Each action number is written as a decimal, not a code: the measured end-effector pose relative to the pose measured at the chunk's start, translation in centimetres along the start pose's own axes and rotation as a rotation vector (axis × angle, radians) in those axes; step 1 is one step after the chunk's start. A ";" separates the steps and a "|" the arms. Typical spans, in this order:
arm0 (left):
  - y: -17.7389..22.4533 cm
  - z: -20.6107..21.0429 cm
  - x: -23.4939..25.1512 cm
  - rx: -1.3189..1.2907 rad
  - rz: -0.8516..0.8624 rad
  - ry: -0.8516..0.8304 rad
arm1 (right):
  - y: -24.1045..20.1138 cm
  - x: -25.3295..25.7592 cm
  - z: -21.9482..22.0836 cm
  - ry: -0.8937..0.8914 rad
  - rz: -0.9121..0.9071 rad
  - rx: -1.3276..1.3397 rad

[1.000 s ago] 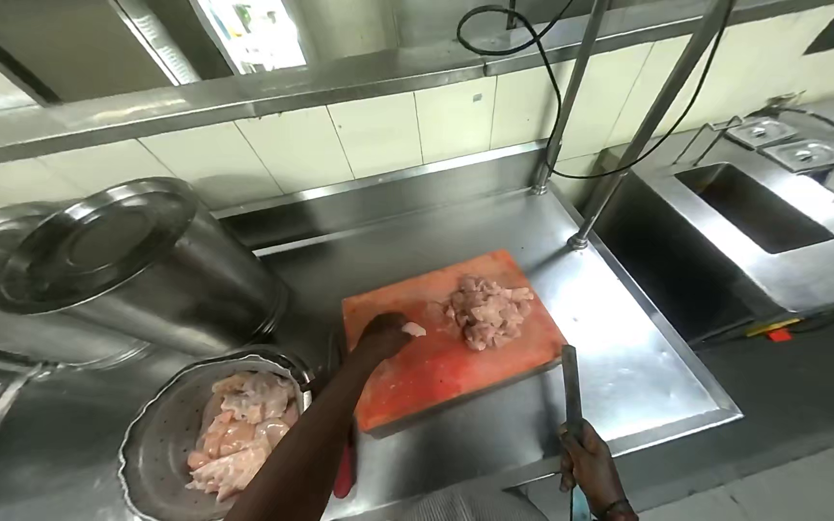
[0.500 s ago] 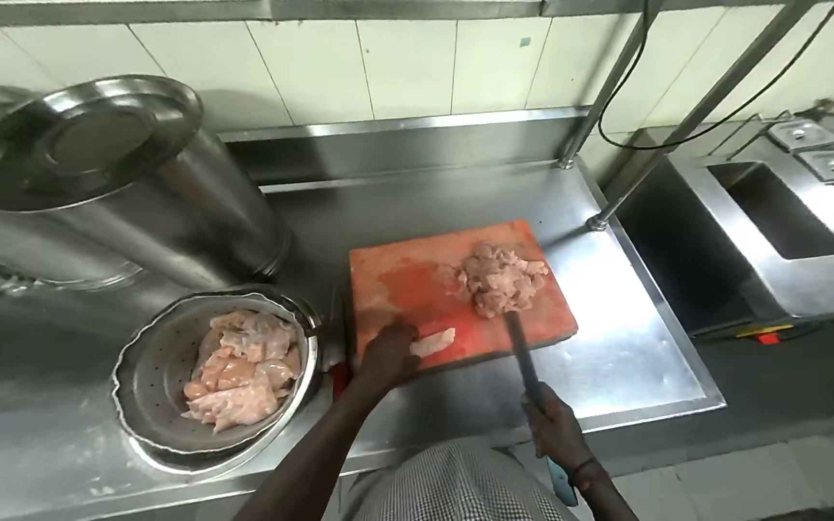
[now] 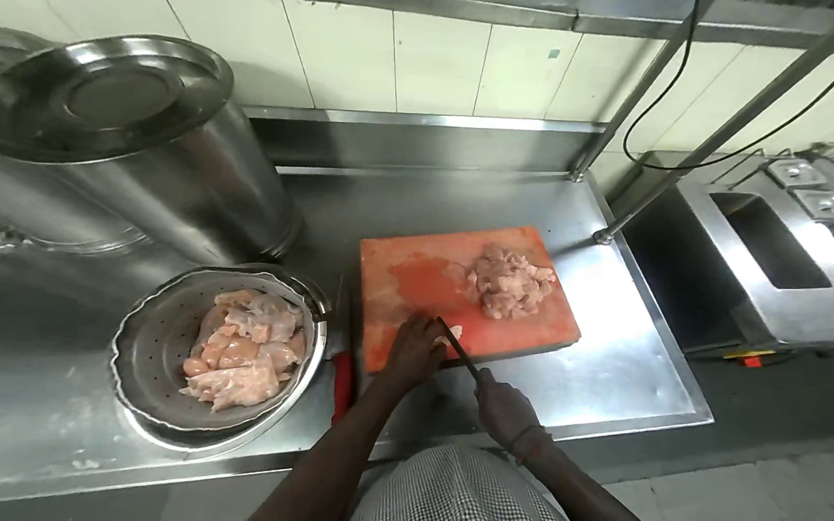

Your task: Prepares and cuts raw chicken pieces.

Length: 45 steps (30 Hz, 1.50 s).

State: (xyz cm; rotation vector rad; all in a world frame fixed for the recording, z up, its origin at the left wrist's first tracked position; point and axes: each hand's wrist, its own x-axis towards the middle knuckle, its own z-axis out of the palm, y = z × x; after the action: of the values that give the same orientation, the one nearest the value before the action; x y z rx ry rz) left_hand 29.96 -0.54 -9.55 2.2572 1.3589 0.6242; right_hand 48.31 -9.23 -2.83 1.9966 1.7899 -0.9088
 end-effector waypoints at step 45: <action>-1.8 -1.3 -4.4 -0.147 -0.072 0.270 | 1.2 -2.3 1.8 -0.120 0.002 -0.057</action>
State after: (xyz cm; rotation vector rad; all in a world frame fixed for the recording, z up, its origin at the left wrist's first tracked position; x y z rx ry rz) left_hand 26.05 -3.55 -10.19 2.0541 1.4581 0.9984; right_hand 48.99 -12.31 -2.95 1.8677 1.7290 -0.9447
